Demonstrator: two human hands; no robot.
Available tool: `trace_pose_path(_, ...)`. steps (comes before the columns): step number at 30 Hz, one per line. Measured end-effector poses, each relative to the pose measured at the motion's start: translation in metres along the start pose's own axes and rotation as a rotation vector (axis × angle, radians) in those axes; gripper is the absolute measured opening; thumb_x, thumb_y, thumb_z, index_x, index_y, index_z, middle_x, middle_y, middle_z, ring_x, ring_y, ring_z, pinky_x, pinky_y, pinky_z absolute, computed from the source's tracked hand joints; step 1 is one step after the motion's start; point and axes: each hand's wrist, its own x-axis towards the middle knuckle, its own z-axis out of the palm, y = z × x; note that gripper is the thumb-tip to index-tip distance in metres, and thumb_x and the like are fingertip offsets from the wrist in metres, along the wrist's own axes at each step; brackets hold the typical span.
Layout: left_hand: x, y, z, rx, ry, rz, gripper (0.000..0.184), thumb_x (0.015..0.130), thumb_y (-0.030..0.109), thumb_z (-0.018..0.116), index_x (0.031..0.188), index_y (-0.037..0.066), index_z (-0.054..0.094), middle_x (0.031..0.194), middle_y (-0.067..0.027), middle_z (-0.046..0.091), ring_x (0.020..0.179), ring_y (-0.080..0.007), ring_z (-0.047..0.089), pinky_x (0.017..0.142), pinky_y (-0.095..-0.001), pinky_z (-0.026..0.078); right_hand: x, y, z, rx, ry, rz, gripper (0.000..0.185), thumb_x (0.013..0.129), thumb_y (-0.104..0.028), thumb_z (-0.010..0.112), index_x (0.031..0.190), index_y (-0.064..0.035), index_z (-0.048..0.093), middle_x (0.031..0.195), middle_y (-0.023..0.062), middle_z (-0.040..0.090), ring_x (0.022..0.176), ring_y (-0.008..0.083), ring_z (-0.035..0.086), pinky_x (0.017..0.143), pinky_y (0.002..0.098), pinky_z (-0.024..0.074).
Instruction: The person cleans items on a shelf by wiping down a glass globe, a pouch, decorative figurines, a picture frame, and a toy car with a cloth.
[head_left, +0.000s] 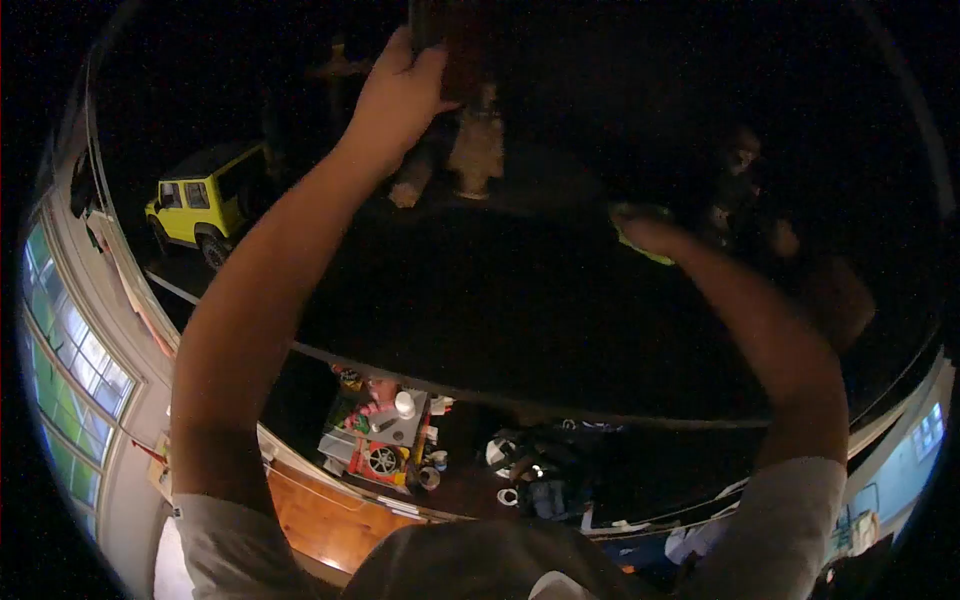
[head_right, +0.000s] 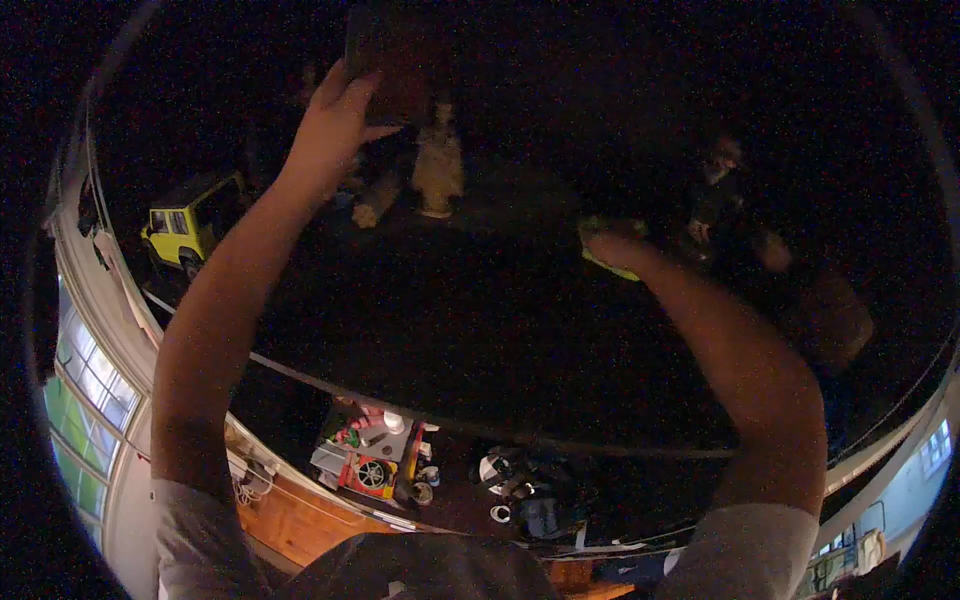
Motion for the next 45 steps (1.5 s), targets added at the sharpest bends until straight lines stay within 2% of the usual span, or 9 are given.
trace_pose_path(5, -0.003, -0.011, -0.02, -0.057, 0.066, -0.12, 0.042, 0.086, 0.019, 0.043, 0.124, 0.003, 0.033, 0.113, -0.0129, 0.048, 0.099, -0.0247, 0.053, 0.077, -0.0367, 0.05, 0.05, 0.015, 0.007, -0.104, 0.056, -0.095, 0.045, 0.088, -0.037, 0.029, 0.115, -0.0068, 0.05, 0.115, 0.0152, 0.051, 0.105, 0.0297, 0.049, 0.091, 0.0411, 0.0344)
trace_pose_path(8, -0.001, -0.026, -0.025, 0.152, 0.158, -0.138, 0.041, 0.086, 0.017, 0.043, 0.123, 0.003, 0.034, 0.111, -0.0126, 0.051, 0.098, -0.0241, 0.054, 0.078, -0.0337, 0.048, 0.075, 0.012, 0.0, -0.112, 0.097, -0.126, 0.045, 0.088, -0.037, 0.03, 0.115, -0.0067, 0.05, 0.115, 0.0151, 0.052, 0.104, 0.0294, 0.049, 0.09, 0.041, 0.0349)
trace_pose_path(11, 0.009, -0.049, -0.027, 0.198, 0.132, 0.057, 0.039, 0.08, 0.018, 0.045, 0.115, 0.001, 0.038, 0.093, -0.0242, 0.056, 0.085, -0.0359, 0.057, 0.074, -0.0386, 0.047, 0.098, 0.013, -0.006, -0.11, 0.119, -0.147, 0.044, 0.088, -0.036, 0.03, 0.114, -0.0067, 0.05, 0.114, 0.0151, 0.052, 0.104, 0.0291, 0.05, 0.09, 0.0409, 0.0353)
trace_pose_path(14, 0.002, -0.031, -0.027, 0.445, 0.11, 0.131, 0.041, 0.08, 0.017, 0.046, 0.116, 0.0, 0.035, 0.093, -0.0273, 0.056, 0.084, -0.0408, 0.056, 0.074, -0.0431, 0.046, 0.116, 0.014, -0.014, -0.095, 0.129, -0.155, 0.043, 0.088, -0.035, 0.031, 0.114, -0.0066, 0.05, 0.114, 0.015, 0.052, 0.103, 0.0287, 0.05, 0.089, 0.0408, 0.0358)
trace_pose_path(17, 0.004, -0.024, -0.024, 0.385, 0.074, 0.054, 0.029, 0.084, 0.015, 0.044, 0.111, 0.002, 0.041, 0.095, -0.0192, 0.056, 0.092, -0.0311, 0.055, 0.078, -0.0369, 0.042, 0.134, 0.014, -0.014, -0.071, 0.117, -0.161, 0.043, 0.088, -0.035, 0.032, 0.114, -0.0065, 0.051, 0.113, 0.015, 0.052, 0.102, 0.0284, 0.05, 0.089, 0.0408, 0.0362)
trace_pose_path(18, 0.004, -0.021, -0.023, 0.425, 0.104, 0.088, 0.027, 0.083, 0.014, 0.046, 0.107, 0.002, 0.042, 0.089, -0.0214, 0.057, 0.087, -0.0376, 0.056, 0.074, -0.0391, 0.043, 0.137, 0.013, -0.011, -0.063, 0.114, -0.164, 0.042, 0.088, -0.034, 0.032, 0.114, -0.0065, 0.051, 0.113, 0.015, 0.052, 0.102, 0.0283, 0.05, 0.089, 0.0407, 0.0364)
trace_pose_path(24, 0.004, -0.009, -0.018, 0.457, 0.144, 0.186, 0.026, 0.083, 0.014, 0.046, 0.105, 0.001, 0.042, 0.082, -0.023, 0.057, 0.082, -0.0408, 0.055, 0.07, -0.0422, 0.044, 0.152, -0.003, -0.005, -0.027, 0.073, -0.208, 0.041, 0.088, -0.033, 0.033, 0.113, -0.0064, 0.051, 0.112, 0.0149, 0.053, 0.101, 0.0276, 0.051, 0.088, 0.0405, 0.0372)
trace_pose_path(42, 0.008, -0.022, -0.021, 0.487, 0.137, 0.133, 0.033, 0.085, 0.015, 0.045, 0.116, 0.004, 0.04, 0.097, -0.0174, 0.056, 0.092, -0.0274, 0.056, 0.076, -0.0352, 0.044, 0.157, -0.067, 0.011, 0.092, -0.031, -0.388, 0.037, 0.087, -0.029, 0.037, 0.111, -0.006, 0.052, 0.109, 0.0146, 0.054, 0.097, 0.0256, 0.052, 0.085, 0.04, 0.0399)
trace_pose_path(45, 0.016, -0.036, -0.026, 0.383, 0.157, 0.169, 0.036, 0.082, 0.016, 0.044, 0.114, 0.0, 0.037, 0.091, -0.027, 0.056, 0.09, -0.042, 0.053, 0.077, -0.042, 0.043, 0.157, -0.072, 0.011, 0.116, -0.044, -0.411, 0.036, 0.087, -0.028, 0.037, 0.111, -0.0059, 0.053, 0.109, 0.0145, 0.054, 0.096, 0.0253, 0.053, 0.084, 0.0399, 0.0403)
